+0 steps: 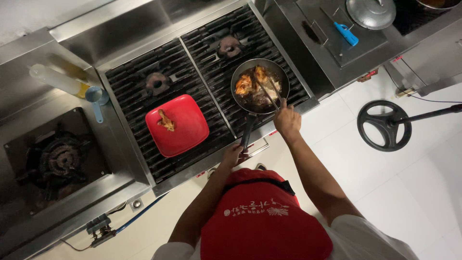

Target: The person chops a red onion on a green cutting board and places the pieces into a small bowl. They then move to the stove and use tongs to transfer fried food from a pan to a red plate. Finally, they wash their hands at the sink.

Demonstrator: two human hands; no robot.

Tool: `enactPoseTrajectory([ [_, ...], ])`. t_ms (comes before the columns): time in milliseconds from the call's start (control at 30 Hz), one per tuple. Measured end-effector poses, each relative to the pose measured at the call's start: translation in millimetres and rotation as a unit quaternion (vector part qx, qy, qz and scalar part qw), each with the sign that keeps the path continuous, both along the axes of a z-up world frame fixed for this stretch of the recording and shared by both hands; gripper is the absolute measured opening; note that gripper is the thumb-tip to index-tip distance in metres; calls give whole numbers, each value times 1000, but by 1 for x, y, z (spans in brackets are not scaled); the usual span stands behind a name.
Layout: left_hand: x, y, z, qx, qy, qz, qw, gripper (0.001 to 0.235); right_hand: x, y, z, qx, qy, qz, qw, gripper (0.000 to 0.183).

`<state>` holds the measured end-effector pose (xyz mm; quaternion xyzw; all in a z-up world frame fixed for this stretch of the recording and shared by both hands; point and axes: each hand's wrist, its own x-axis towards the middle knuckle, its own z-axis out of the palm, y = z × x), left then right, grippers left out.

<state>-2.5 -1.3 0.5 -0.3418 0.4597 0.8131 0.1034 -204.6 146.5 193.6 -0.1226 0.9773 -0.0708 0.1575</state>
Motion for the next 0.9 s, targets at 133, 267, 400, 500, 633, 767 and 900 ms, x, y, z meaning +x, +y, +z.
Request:
enactPoseTrajectory([
  [133, -1, -1, 1, -8, -1, -1, 1000, 22, -7, 7, -7, -14, 27, -10, 1000, 64],
  [267, 3, -4, 1, -21, -20, 5, 1000, 23, -7, 23, -5, -102, -8, -71, 992, 58],
  [400, 4, -5, 0, -19, -17, 0, 1000, 22, -7, 41, -8, -205, -8, -111, 972, 48],
  [500, 3, -5, -1, 0, -11, 17, 1000, 20, -7, 54, -16, -248, 2, -128, 960, 46],
  [633, 2, -5, 0, 18, -11, 34, 999, 17, -6, 63, -21, -246, 65, -131, 958, 44],
  [767, 1, -6, 5, 24, 55, 35, 998, 15, -3, 63, -9, -294, -20, -185, 937, 47],
  [900, 2, -8, 8, 5, 21, 16, 1000, 15, 3, 60, 7, -304, -77, -218, 924, 50],
])
